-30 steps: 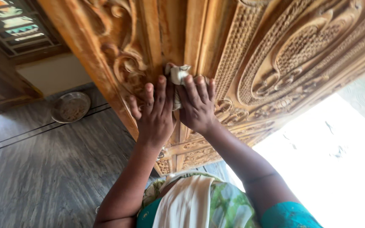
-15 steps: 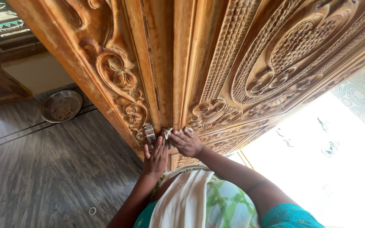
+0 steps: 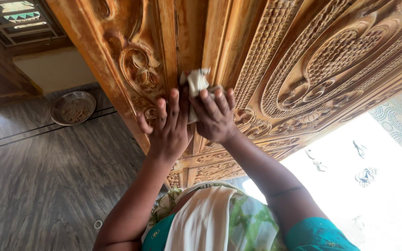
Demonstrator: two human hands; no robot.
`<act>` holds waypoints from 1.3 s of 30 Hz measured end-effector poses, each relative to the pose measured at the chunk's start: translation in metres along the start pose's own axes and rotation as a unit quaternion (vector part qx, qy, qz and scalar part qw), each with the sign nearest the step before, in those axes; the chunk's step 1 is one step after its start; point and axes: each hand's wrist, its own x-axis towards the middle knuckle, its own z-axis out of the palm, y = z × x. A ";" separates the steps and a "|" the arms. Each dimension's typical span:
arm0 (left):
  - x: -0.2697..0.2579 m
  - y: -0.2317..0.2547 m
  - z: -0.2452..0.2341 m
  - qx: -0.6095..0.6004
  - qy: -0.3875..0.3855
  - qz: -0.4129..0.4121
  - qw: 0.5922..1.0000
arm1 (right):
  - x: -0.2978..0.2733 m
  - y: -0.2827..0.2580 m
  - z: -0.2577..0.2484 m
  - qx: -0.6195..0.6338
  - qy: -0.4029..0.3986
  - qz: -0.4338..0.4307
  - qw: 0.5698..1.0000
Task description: The person wipes a large carved wooden door with a cloth, moving methodically across the surface and into the carved details. The camera remains in a first-person view focused on the hands and door throughout the clip.
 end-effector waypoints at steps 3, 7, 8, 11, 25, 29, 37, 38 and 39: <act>0.000 0.008 0.001 -0.038 -0.045 -0.025 0.998 | 0.003 0.004 -0.009 0.006 -0.043 -0.002 0.999; -0.052 0.027 0.025 -0.106 -0.095 -0.026 0.989 | -0.048 -0.011 -0.002 0.010 -0.087 -0.032 0.996; -0.069 0.033 0.029 -0.077 -0.091 -0.012 0.993 | -0.065 -0.017 -0.001 0.013 -0.098 -0.039 0.994; -0.109 0.040 0.034 -0.041 -0.079 0.032 0.996 | -0.109 -0.035 -0.011 0.041 -0.193 -0.016 0.980; 0.102 0.069 -0.002 -0.004 0.053 0.150 0.987 | -0.020 0.095 -0.030 -0.175 0.165 0.009 0.971; 0.090 0.103 0.018 -0.075 0.073 0.145 0.984 | -0.054 0.092 -0.044 -0.256 0.099 0.015 0.961; -0.015 0.147 0.073 -0.052 0.009 0.234 0.971 | -0.189 0.040 -0.049 -0.128 -0.001 0.156 0.980; -0.019 0.153 0.076 -0.059 0.006 0.242 0.969 | -0.202 0.040 -0.051 -0.118 -0.007 0.168 0.979; -0.020 0.160 0.078 -0.066 0.003 0.250 0.966 | -0.213 0.043 -0.054 -0.109 -0.012 0.181 0.977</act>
